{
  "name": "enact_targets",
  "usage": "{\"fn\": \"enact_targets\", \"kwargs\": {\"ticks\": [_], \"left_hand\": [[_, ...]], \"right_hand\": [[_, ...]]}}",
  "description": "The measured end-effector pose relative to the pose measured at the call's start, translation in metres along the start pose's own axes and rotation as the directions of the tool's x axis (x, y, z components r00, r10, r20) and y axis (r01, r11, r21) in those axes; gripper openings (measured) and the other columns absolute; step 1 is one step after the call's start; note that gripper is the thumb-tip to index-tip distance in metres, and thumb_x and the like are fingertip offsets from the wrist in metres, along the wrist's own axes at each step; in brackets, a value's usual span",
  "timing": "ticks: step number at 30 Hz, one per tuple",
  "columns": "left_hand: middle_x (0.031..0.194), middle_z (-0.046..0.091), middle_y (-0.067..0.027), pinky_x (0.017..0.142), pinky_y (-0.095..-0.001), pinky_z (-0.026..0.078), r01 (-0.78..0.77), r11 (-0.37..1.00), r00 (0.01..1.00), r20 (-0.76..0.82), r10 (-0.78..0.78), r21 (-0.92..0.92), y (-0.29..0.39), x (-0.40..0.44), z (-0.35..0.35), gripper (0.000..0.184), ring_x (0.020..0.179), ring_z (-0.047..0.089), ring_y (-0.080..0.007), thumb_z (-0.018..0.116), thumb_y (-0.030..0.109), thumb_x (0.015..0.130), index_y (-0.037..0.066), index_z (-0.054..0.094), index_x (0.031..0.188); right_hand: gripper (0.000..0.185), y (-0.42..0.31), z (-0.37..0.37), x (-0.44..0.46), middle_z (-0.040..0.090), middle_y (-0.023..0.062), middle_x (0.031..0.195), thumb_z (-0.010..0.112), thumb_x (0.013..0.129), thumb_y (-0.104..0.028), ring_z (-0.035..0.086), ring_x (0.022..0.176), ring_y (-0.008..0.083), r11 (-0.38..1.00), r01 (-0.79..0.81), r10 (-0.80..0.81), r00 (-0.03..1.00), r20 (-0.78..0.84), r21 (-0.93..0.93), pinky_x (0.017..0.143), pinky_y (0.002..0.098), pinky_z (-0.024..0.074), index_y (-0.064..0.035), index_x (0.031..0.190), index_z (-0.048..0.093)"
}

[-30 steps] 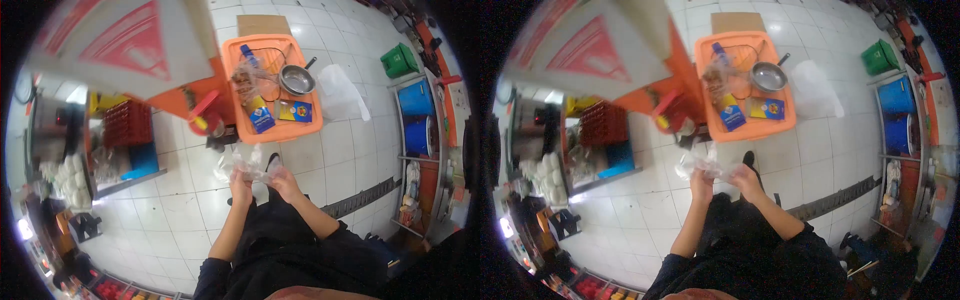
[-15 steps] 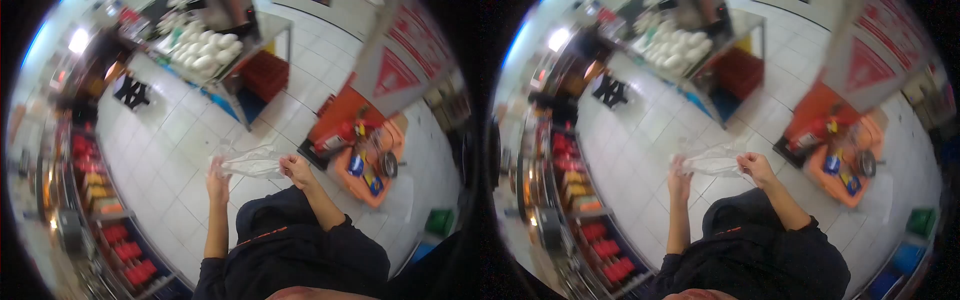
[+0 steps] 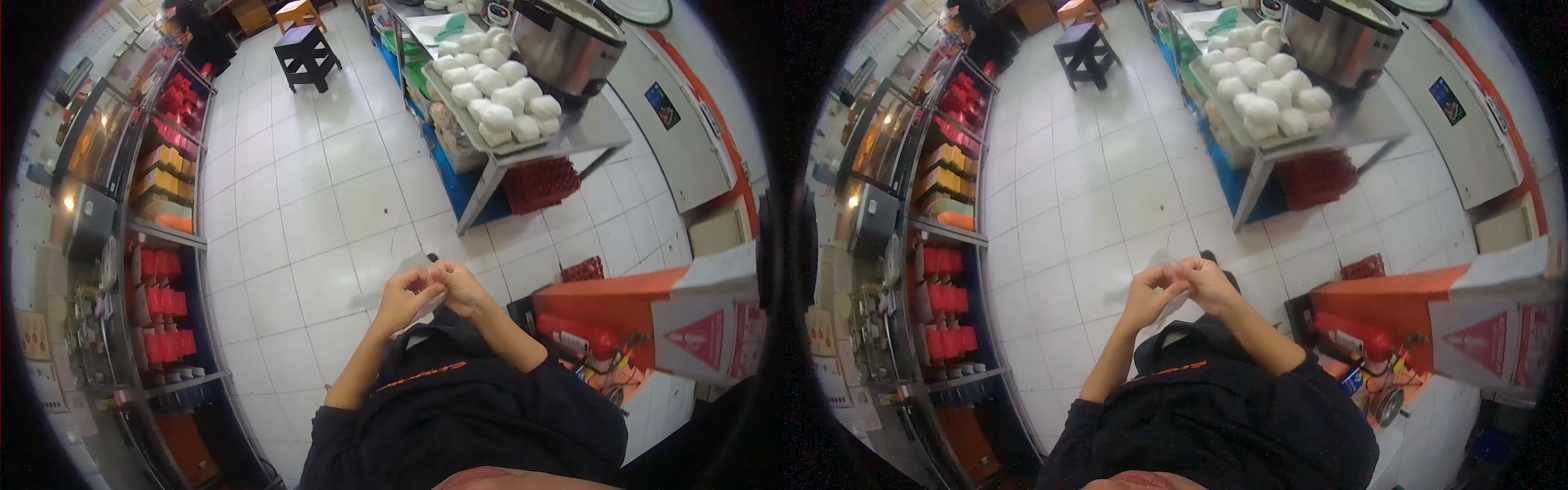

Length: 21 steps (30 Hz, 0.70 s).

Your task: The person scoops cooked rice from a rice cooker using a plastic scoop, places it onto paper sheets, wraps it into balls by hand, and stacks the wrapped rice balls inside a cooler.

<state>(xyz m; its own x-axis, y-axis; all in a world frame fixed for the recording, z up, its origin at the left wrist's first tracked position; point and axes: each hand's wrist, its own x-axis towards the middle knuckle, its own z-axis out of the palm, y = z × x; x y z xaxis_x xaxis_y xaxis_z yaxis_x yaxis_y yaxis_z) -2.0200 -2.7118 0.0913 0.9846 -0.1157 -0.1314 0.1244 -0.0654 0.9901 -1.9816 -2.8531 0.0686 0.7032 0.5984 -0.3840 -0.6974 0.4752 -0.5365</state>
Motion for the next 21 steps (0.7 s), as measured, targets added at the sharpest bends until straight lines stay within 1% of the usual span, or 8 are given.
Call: {"fn": "enact_targets", "kwargs": {"ticks": [4,6,8,10,14,15,18,21], "left_hand": [[0.064,0.055,0.0011,0.056,-0.0208,0.039,-0.063,0.988,0.973,-0.230,0.028,-0.143,-0.006,0.088,-0.036,0.013,0.062,0.049,-0.0051,0.059,0.010,0.080,0.003,0.054,0.071],[0.063,0.056,-0.0040,0.056,-0.0251,0.042,-0.079,0.988,0.958,-0.265,0.112,0.131,-0.001,0.130,-0.065,0.009,0.059,0.055,-0.0113,0.057,0.007,0.077,0.003,0.052,0.072],[0.063,0.057,-0.0072,0.056,-0.0281,0.043,-0.103,0.901,0.945,-0.240,0.221,0.422,0.018,0.166,-0.085,0.008,0.058,0.058,-0.0159,0.058,0.008,0.075,0.004,0.052,0.073],[0.065,0.058,-0.0100,0.057,-0.0324,0.044,0.005,0.890,0.973,-0.208,0.101,0.456,0.030,0.195,-0.093,0.011,0.060,0.059,-0.0226,0.060,0.011,0.071,0.005,0.053,0.075],[0.071,0.059,-0.0092,0.059,-0.0349,0.044,0.038,0.830,0.983,-0.172,0.070,0.556,0.037,0.241,-0.117,0.011,0.066,0.058,-0.0252,0.059,0.013,0.071,0.005,0.054,0.076],[0.072,0.060,-0.0092,0.059,-0.0368,0.044,0.011,0.822,0.981,-0.164,0.101,0.570,0.034,0.254,-0.125,0.010,0.067,0.058,-0.0269,0.059,0.014,0.071,0.006,0.055,0.076],[0.068,0.057,-0.0115,0.059,-0.0392,0.043,-0.083,0.399,0.876,-0.124,0.467,0.913,0.020,0.300,-0.156,0.011,0.062,0.056,-0.0243,0.057,0.010,0.073,0.006,0.058,0.082],[0.062,0.051,-0.0102,0.055,-0.0395,0.038,-0.012,0.390,0.948,-0.113,0.298,0.921,-0.011,0.335,-0.184,0.009,0.057,0.051,-0.0244,0.052,0.008,0.077,0.008,0.060,0.082]], "right_hand": [[0.023,-0.064,-0.021,0.068,0.054,0.0012,0.065,0.068,0.077,-0.016,0.052,0.057,0.0097,0.987,-0.010,-0.018,0.985,-0.171,-0.162,0.055,0.0240,0.0435,-0.0087,0.067,0.049],[0.027,-0.100,-0.036,0.107,0.053,0.0005,0.063,0.070,0.074,-0.012,0.052,0.056,0.0087,0.816,0.137,-0.308,0.925,-0.222,-0.562,0.053,0.0239,0.0437,-0.0078,0.064,0.046],[0.025,-0.140,-0.024,0.142,0.056,0.0033,0.073,0.072,0.066,-0.007,0.056,0.070,0.0181,0.324,0.227,-0.540,0.842,0.018,-0.918,0.067,0.0300,0.0440,-0.0052,0.077,0.050],[0.033,-0.160,0.002,0.167,0.056,0.0050,0.080,0.073,0.062,-0.006,0.056,0.080,0.0236,-0.351,0.310,-0.645,0.604,0.468,-0.884,0.076,0.0339,0.0418,-0.0050,0.087,0.051],[0.035,-0.178,0.015,0.236,0.056,0.0024,0.083,0.071,0.063,-0.009,0.054,0.086,0.0230,-0.244,0.537,-0.223,0.780,0.585,-0.808,0.085,0.0388,0.0361,-0.0095,0.093,0.053],[0.022,-0.178,0.013,0.256,0.056,0.0036,0.069,0.069,0.068,-0.010,0.057,0.074,0.0239,-0.228,0.493,-0.197,0.821,0.536,-0.839,0.073,0.0379,0.0411,-0.0084,0.086,0.055],[0.014,-0.188,0.015,0.315,0.054,0.0088,0.058,0.065,0.073,-0.013,0.056,0.059,0.0287,-0.072,0.359,-0.205,0.908,0.366,-0.931,0.057,0.0380,0.0415,-0.0052,0.077,0.054],[0.017,-0.200,0.030,0.369,0.051,0.0152,0.058,0.061,0.077,-0.016,0.053,0.056,0.0348,-0.089,0.346,-0.276,0.892,0.357,-0.934,0.048,0.0400,0.0387,-0.0033,0.072,0.051]]}}
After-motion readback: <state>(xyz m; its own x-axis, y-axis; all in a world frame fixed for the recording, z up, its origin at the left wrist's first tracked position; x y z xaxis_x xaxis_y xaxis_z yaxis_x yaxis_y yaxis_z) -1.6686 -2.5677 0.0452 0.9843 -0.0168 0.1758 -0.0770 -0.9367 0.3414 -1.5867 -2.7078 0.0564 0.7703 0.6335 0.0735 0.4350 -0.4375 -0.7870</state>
